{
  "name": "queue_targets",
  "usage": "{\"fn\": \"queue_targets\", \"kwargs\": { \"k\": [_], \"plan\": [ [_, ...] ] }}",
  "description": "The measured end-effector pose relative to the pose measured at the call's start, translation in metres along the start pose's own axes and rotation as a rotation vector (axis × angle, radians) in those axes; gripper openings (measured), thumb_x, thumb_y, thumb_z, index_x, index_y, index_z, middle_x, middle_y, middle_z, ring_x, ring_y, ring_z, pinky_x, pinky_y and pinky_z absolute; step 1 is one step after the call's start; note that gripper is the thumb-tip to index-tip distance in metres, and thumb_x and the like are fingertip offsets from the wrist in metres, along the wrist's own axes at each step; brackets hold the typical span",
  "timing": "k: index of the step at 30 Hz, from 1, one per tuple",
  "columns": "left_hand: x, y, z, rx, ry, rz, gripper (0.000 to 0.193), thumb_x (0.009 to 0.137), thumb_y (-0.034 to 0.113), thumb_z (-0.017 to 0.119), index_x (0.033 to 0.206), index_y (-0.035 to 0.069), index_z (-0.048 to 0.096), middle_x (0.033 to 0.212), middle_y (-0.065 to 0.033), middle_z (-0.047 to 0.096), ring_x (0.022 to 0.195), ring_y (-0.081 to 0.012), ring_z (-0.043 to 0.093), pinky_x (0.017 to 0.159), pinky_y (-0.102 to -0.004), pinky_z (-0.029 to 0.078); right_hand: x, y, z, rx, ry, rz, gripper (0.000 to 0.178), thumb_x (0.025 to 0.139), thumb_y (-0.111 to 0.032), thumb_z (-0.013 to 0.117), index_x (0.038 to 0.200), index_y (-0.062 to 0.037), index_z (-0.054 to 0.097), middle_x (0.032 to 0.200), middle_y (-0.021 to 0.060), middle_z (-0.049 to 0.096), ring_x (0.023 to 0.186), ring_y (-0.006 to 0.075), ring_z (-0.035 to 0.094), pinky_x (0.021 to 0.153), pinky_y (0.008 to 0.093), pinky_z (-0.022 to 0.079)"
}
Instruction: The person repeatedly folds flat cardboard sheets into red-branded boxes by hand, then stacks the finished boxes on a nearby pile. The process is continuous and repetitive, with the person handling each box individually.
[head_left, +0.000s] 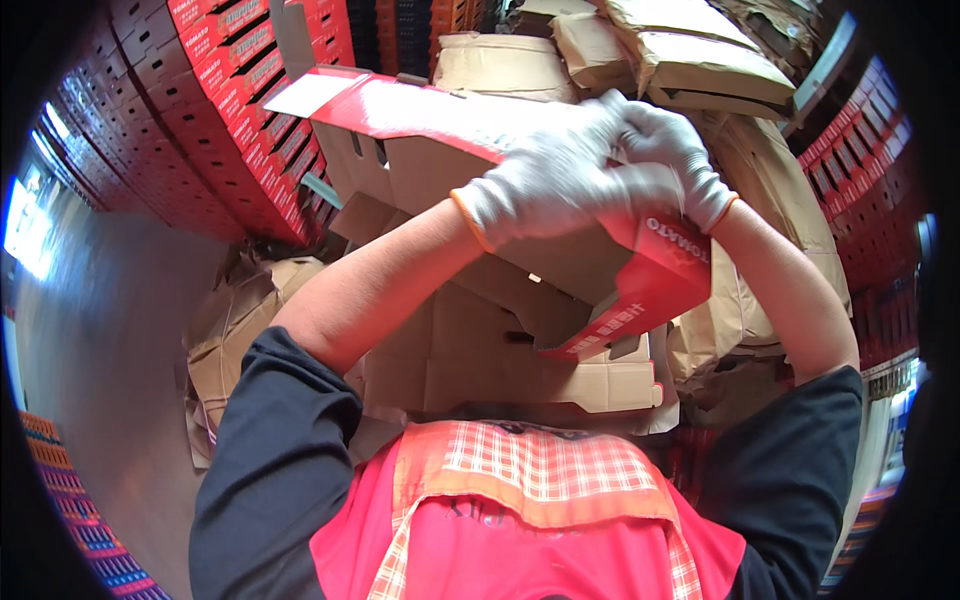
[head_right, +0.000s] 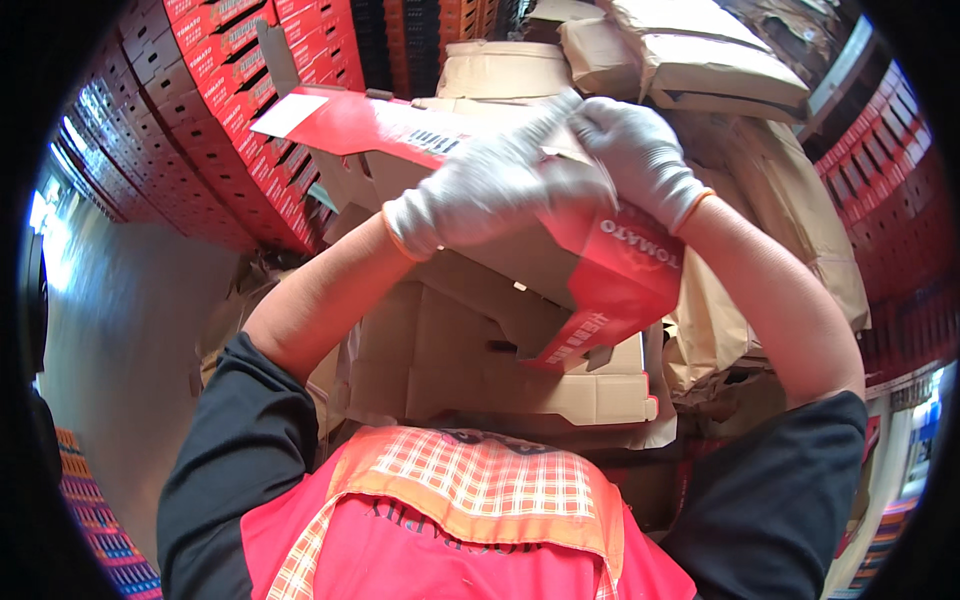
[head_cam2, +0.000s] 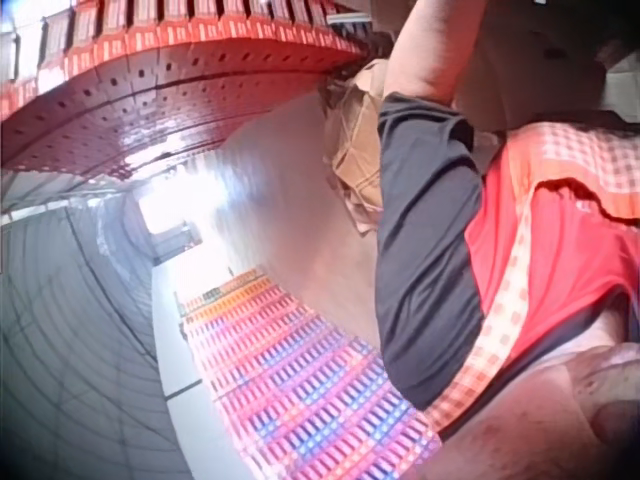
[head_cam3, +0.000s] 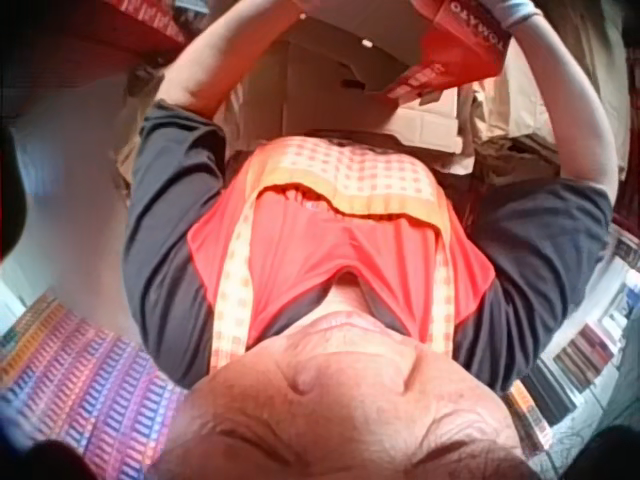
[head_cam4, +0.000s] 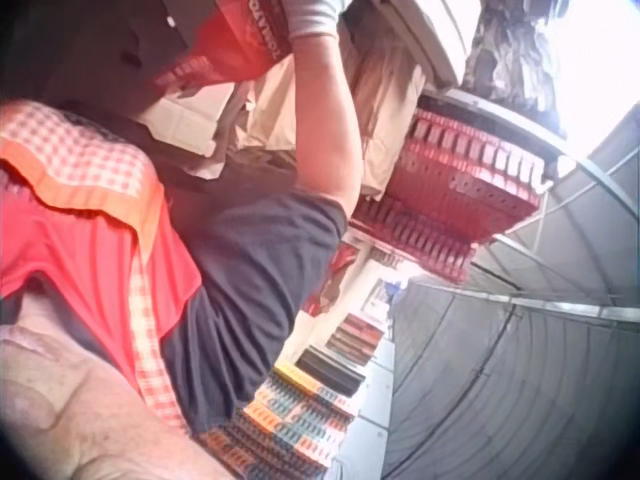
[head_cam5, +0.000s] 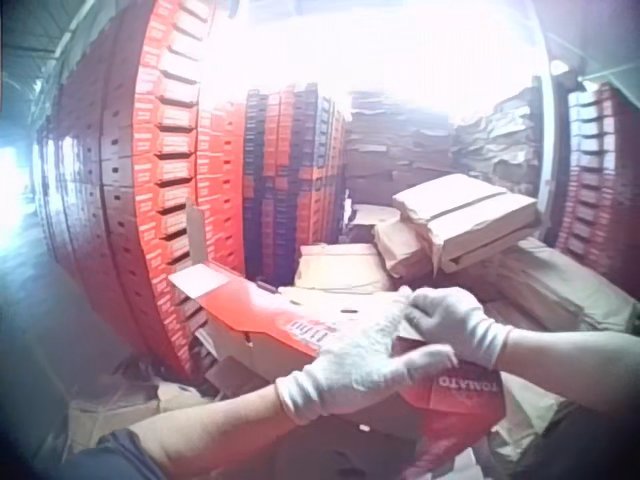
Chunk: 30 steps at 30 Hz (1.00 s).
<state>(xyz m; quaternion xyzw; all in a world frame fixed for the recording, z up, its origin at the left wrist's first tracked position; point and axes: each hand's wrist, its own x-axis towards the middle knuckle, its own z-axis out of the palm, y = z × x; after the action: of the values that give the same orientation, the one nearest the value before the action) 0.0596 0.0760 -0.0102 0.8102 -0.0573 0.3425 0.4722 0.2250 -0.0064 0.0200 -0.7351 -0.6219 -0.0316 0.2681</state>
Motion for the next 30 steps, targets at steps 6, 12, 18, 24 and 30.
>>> {"fn": "queue_targets", "kwargs": {
  "k": [6,12,18,24,30],
  "plan": [
    [-0.028,-0.01,-0.026,-0.477,0.226,0.163,0.053,0.104,0.031,0.051,0.14,-0.008,0.046,0.136,-0.0202,0.057,0.123,-0.0282,0.058,0.106,-0.0393,0.043,-0.031,-0.053,0.001,-0.117,-0.126,-0.236,0.055,0.081,-0.036,0.068,0.126,-0.0061,0.061,0.11,0.0203,0.068,0.101,0.0344,0.066,0.091,0.0394,0.052],
    [-0.164,0.019,-0.039,0.5,-0.161,0.068,0.118,0.068,0.069,0.077,0.155,0.005,0.028,0.153,-0.0264,0.035,0.142,-0.0439,0.035,0.115,-0.053,0.026,-0.024,0.041,-0.033,0.391,0.047,0.058,0.049,0.077,-0.024,0.072,0.12,-0.0013,0.065,0.105,0.0102,0.072,0.097,0.0153,0.066,0.086,0.0301,0.053],
    [-0.176,0.047,-0.028,0.425,0.112,0.092,0.108,0.06,0.047,0.09,0.143,-0.003,0.04,0.138,-0.0263,0.047,0.125,-0.0466,0.048,0.105,-0.0517,0.04,-0.124,0.155,0.06,1.087,-0.189,0.144,0.025,0.088,-0.021,0.07,0.107,-0.005,0.072,0.105,0.0064,0.071,0.098,0.0173,0.066,0.089,0.0345,0.054],
    [-0.067,0.075,0.022,0.74,-0.208,0.296,0.08,0.06,0.036,0.082,0.126,-0.002,0.057,0.125,-0.023,0.057,0.103,-0.0362,0.058,0.092,-0.0446,0.049,-0.189,0.198,0.174,0.546,-0.081,0.643,0.024,0.093,-0.026,0.064,0.096,-0.0044,0.074,0.094,0.0118,0.074,0.088,0.0205,0.069,0.078,0.0358,0.054],
    [-0.036,0.055,0.074,0.556,-0.094,0.362,0.087,0.06,0.031,0.084,0.136,0.003,0.052,0.133,-0.0252,0.054,0.108,-0.0404,0.058,0.094,-0.0473,0.047,-0.132,0.113,-0.008,1.016,0.657,0.025,0.026,0.105,-0.022,0.05,0.115,-0.0014,0.062,0.099,0.0057,0.069,0.086,0.0155,0.064,0.083,0.0291,0.053]
  ]
}}
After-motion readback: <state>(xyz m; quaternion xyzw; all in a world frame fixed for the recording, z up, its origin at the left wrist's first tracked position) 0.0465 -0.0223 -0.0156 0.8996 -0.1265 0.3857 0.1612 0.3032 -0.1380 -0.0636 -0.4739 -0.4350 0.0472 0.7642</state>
